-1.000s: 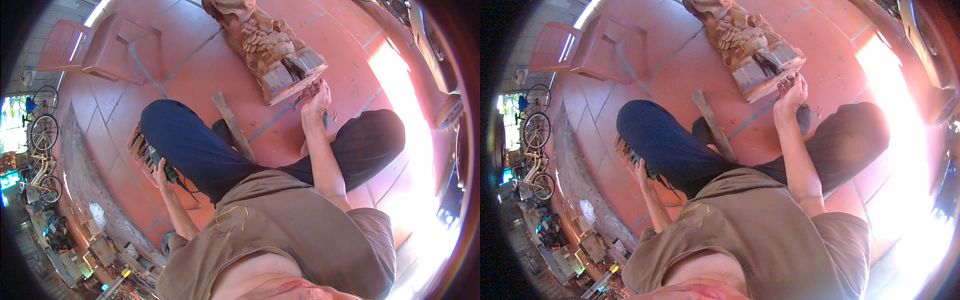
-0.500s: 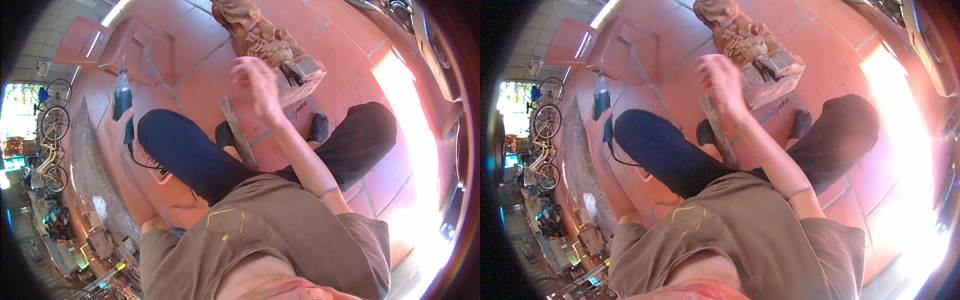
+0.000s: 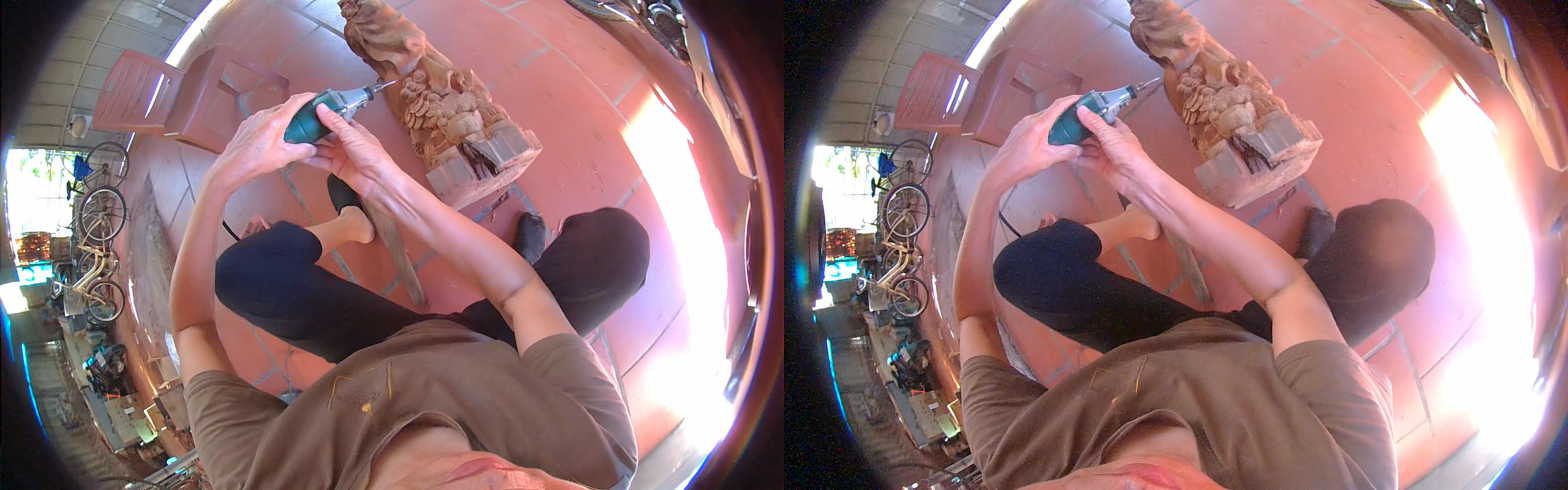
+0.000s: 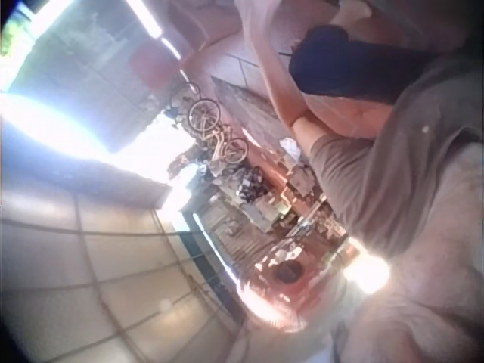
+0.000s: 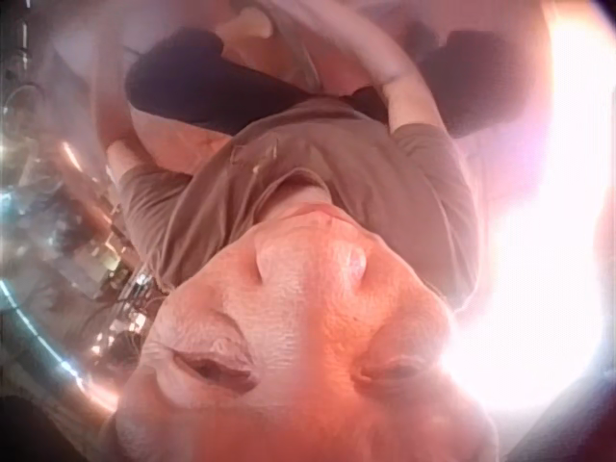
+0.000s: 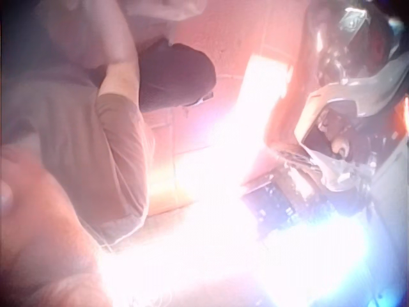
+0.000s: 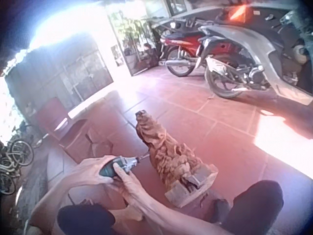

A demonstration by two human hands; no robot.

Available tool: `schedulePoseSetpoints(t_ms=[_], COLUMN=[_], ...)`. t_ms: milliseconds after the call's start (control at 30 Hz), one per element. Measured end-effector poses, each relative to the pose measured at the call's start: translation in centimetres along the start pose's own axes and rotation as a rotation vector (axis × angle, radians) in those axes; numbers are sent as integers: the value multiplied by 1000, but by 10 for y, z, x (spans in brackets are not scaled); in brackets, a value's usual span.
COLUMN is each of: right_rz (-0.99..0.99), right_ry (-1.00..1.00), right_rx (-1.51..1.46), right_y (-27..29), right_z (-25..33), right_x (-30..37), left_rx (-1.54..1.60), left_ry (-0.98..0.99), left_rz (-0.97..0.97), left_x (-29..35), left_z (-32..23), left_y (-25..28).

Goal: The person sits on the floor and uses a handheld rotary tool to carve details into a wooden sculpture. They hold the tool with both hands and carefully guide it along the surface of the wood, creating fine grooves and textures.

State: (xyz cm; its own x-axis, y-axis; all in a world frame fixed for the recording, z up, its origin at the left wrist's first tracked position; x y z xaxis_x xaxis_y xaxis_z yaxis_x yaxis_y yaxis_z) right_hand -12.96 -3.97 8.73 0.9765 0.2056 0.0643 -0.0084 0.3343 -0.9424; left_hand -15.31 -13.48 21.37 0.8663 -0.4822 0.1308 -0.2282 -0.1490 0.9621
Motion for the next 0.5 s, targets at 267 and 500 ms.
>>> schedulePoseSetpoints(t_ms=[267, 500], right_rz=[-96, -185], right_ry=[72, 75], right_rx=[-131, -151], right_y=[38, 54], right_z=[27, 32], right_x=[-52, -81], left_rx=[155, 127], left_ry=[72, 135], left_rz=[16, -26], left_x=[-36, -62], left_z=[19, 18], left_y=[-3, -10])
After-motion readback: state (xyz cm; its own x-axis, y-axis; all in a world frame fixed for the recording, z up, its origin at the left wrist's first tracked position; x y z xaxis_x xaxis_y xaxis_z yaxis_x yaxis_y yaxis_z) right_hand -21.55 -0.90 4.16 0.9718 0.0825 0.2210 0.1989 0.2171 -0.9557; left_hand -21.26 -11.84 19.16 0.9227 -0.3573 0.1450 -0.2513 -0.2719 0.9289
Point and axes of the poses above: each hand's wrist, its own x-axis away from the middle knuckle, its own y-axis out of the back of the hand, z = x × y, the point moved 4 cm from there along -x, towards the middle knuckle, and after that the axes turned 8 degrees about y, right-handed, at the moved point
